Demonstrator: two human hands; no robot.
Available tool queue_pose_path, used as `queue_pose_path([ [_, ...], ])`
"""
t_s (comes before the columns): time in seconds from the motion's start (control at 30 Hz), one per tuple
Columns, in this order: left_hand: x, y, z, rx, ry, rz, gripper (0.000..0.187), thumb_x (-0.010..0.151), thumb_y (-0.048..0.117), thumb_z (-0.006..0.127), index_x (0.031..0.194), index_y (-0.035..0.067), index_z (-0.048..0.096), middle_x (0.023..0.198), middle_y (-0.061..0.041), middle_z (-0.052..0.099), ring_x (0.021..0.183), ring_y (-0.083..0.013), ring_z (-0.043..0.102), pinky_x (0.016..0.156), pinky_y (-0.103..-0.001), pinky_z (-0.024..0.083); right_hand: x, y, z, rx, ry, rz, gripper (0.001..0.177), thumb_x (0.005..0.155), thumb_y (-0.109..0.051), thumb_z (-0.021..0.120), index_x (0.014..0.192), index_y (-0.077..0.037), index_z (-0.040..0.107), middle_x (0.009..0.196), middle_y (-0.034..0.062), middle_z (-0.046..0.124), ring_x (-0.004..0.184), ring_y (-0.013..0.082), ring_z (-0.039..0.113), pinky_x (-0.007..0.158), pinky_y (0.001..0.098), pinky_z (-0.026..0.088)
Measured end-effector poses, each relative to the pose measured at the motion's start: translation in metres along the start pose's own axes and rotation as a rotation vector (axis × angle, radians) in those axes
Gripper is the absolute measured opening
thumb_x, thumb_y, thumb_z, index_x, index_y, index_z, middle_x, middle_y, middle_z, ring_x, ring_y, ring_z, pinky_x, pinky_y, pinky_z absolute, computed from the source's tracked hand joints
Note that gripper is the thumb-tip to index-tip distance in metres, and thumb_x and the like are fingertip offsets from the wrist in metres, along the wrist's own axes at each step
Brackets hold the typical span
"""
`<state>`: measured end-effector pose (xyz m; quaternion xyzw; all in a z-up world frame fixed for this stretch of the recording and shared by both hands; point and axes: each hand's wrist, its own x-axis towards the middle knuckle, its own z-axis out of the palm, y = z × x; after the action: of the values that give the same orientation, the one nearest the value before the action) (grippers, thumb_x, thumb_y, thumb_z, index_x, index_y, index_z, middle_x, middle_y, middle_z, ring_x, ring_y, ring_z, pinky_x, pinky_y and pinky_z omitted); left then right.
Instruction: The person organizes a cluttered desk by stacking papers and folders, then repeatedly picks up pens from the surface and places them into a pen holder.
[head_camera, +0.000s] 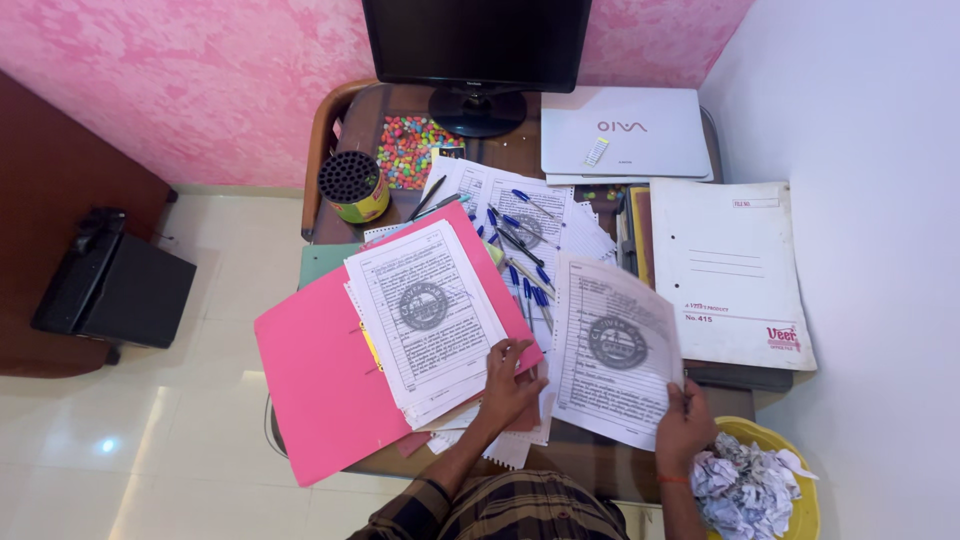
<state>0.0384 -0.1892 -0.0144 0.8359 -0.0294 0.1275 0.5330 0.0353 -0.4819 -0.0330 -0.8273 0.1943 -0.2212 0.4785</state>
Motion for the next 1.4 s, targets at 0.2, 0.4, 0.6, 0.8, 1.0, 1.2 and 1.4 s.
queue_pose_path([
  [0.2,0.015,0.019,0.003,-0.571,-0.269,-0.389,0.091,0.080,0.005,0.079,0.159,0.014,0.035,0.139,-0.015,0.055,0.111,-0.0225,0.063,0.094,-0.036,0.055,0.016,-0.017,0.009,0.432,-0.162,-0.017,0.028,0.098,-0.003,0.065,0.125,-0.004,0.059,0.111,0.0072,0.069,0.100,0.0085,0.064,0.089,0.0235,0.050],
  [0.4,0.007,0.005,-0.030,-0.439,-0.131,-0.333,0.100,0.076,-0.004,0.076,0.161,0.019,0.028,0.146,-0.016,0.050,0.125,-0.0242,0.061,0.100,-0.034,0.054,0.003,-0.039,0.042,0.011,-0.325,-0.193,0.030,0.097,0.000,0.065,0.126,-0.006,0.071,0.119,0.0121,0.069,0.104,0.0217,0.065,0.090,0.0324,0.051],
  [0.6,-0.009,-0.046,-0.082,-0.244,0.067,-0.227,0.085,0.075,-0.009,0.080,0.152,0.011,0.051,0.150,-0.020,0.047,0.134,-0.0283,0.055,0.108,-0.035,0.049,-0.006,-0.086,0.114,0.025,-0.512,-0.414,0.046,0.091,-0.010,0.076,0.135,-0.006,0.066,0.126,0.0141,0.068,0.112,0.0270,0.066,0.094,0.0360,0.051],
  [0.8,-0.012,-0.077,-0.151,-0.347,0.245,-0.364,0.093,0.072,-0.006,0.075,0.156,0.008,0.039,0.150,-0.017,0.049,0.125,-0.0260,0.062,0.104,-0.033,0.055,-0.032,-0.145,0.197,0.105,-0.703,-0.409,0.069,0.078,-0.014,0.084,0.142,-0.006,0.060,0.131,0.0169,0.066,0.114,0.0276,0.066,0.095,0.0357,0.053],
  [1.0,-0.021,-0.139,-0.177,0.029,0.286,-0.357,0.099,0.068,0.000,0.085,0.155,0.003,0.037,0.145,-0.022,0.046,0.129,-0.0348,0.056,0.105,-0.039,0.051,-0.054,-0.132,0.274,0.006,-0.748,-0.610,0.072,0.078,-0.014,0.084,0.143,-0.002,0.057,0.133,0.0178,0.061,0.121,0.0331,0.062,0.100,0.0382,0.052],
  [1.2,-0.031,-0.147,-0.182,0.129,0.198,-0.540,0.096,0.071,0.014,0.087,0.153,0.006,0.039,0.147,-0.022,0.039,0.125,-0.0363,0.055,0.100,-0.040,0.052,-0.066,-0.094,0.279,-0.246,-0.626,-0.696,0.070,0.080,-0.027,0.085,0.139,-0.001,0.059,0.134,0.0207,0.053,0.121,0.0382,0.054,0.102,0.0450,0.047],
  [1.4,-0.069,-0.138,-0.191,0.281,0.466,-0.508,0.071,0.084,0.027,0.078,0.147,0.009,0.052,0.149,-0.020,0.042,0.126,-0.0380,0.055,0.105,-0.048,0.050,-0.050,-0.074,0.251,-0.388,-0.388,-0.593,0.072,0.080,-0.033,0.088,0.136,0.001,0.059,0.131,0.0247,0.054,0.119,0.0425,0.053,0.097,0.0504,0.044],
])
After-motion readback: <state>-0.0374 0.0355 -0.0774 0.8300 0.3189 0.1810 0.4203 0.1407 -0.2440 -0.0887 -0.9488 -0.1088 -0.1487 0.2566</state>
